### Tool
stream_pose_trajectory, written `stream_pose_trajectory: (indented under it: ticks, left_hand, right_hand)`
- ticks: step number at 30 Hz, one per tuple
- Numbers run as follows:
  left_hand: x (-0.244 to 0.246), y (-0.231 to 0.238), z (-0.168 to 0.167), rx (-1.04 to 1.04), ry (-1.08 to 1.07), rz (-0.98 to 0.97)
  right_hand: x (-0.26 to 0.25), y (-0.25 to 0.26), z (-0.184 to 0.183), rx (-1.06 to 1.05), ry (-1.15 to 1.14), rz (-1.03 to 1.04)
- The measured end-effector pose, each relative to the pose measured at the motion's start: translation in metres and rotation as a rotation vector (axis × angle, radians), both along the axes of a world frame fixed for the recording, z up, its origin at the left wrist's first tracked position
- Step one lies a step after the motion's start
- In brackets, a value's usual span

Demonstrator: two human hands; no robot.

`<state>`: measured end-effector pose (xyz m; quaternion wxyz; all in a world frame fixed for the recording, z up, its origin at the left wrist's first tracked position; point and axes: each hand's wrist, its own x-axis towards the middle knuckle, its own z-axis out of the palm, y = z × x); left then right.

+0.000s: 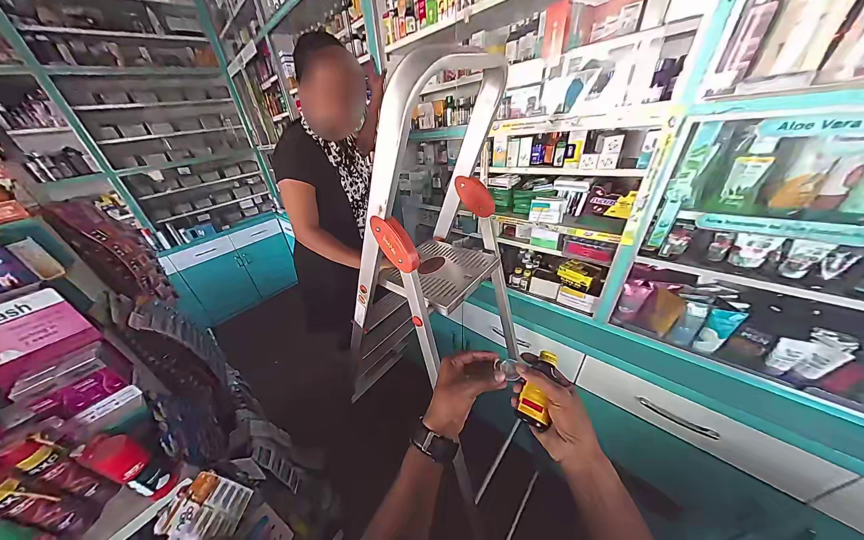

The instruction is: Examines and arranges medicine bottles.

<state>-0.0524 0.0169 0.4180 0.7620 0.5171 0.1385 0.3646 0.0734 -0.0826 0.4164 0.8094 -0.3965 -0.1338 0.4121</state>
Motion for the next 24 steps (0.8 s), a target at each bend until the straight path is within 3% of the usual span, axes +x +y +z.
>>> stream_pose_trajectory:
  ticks: [16,24]
  left_hand:
    - [-0.042,0.014,-0.003,-0.003,-0.059,0.003]
    - [-0.051,0.009,-0.006,0.107,0.0,-0.019]
  right_hand:
    - [-0.045,0.007,0.013,0.008,-0.089,-0.003]
    - [-0.056,-0.005,0.0,-0.056,-0.119,-0.054]
